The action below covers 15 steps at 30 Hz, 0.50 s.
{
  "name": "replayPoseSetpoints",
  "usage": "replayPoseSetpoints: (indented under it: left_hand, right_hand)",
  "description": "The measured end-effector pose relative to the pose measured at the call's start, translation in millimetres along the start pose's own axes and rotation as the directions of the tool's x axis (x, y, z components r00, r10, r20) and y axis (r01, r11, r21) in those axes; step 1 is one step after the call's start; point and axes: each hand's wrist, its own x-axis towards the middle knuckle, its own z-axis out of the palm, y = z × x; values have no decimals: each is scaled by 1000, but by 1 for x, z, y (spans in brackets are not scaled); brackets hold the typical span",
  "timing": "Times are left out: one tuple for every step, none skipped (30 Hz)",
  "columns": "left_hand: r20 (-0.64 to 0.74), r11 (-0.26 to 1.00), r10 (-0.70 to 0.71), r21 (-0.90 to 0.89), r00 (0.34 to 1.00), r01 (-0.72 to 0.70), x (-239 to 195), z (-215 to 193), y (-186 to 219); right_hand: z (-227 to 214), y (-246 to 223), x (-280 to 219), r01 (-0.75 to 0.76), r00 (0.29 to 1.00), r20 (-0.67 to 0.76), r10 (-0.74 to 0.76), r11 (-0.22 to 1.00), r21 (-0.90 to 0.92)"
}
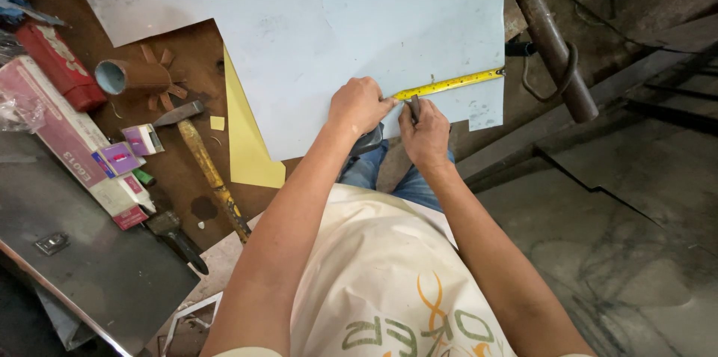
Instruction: Measure and mark a metal sheet using a tape measure and square, then cut it with shears.
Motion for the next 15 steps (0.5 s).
replayPoseSetpoints:
  left_hand:
    - [1, 1000, 1, -1, 1000, -1, 0, 0, 1]
    - [-3, 1000, 4, -2, 1000, -4, 0, 0, 1]
    - [-7, 1000, 5, -2, 1000, -5, 0, 0, 1]
    - [-6, 1000, 4, -2, 1000, -4, 0, 0, 0]
    - [-9, 1000, 7, 5, 1000, -6, 1, 1, 0]
    - [-12, 1000, 9, 12, 1000, -9, 1, 2, -1]
    - [-12, 1000, 8, 12, 1000, -8, 2, 4, -1]
    - [-22, 1000, 13, 16, 1000, -13, 2, 7, -2]
    - [-35, 1000, 17, 21, 999, -16, 3, 8, -3]
    - [-36, 1000, 16, 23, 999, -15, 3, 6, -3]
    - [-36, 1000, 13, 21, 999, -13, 3, 6, -3]
    - [-36, 1000, 11, 19, 999, -10, 2, 7, -2]
    - [-33, 1000, 7, 18, 999, -6, -1, 9, -4]
    - [-24, 1000, -1, 17, 1000, 1, -4, 11, -5]
    - [-26, 1000, 7, 18, 1000, -7, -1, 9, -4]
  right_hand:
    - [0, 0, 1, -1, 1000, 0, 1, 1000, -1]
    - [1, 0, 1, 12, 1000, -9, -12, 1000, -12]
    - [2, -1, 2, 25, 1000, -17, -26, 999, -20]
    - [2, -2, 3, 25, 1000, -16, -25, 999, -20]
    - [3, -2, 4, 21, 1000, -3, -21, 999, -40]
    - [3, -3, 5, 18, 1000, 9, -17, 998, -60]
    - [4, -2, 5, 17, 1000, 10, -17, 998, -59]
    - [5, -2, 5, 2, 1000, 19, -1, 997, -74]
    - [6, -2, 6, -11, 1000, 27, 13, 996, -86]
    - [9, -1, 7, -10, 1000, 27, 12, 996, -83]
    - [10, 0, 7, -20, 999, 24, 22, 996, -82]
    - [10, 2, 7, -31, 999, 21, 32, 996, -81]
    - [10, 4, 0, -33, 999, 26, 35, 996, -81]
    - [9, 5, -8, -56, 995, 75, 65, 991, -122]
    - [9, 7, -7, -69, 990, 107, 88, 984, -165]
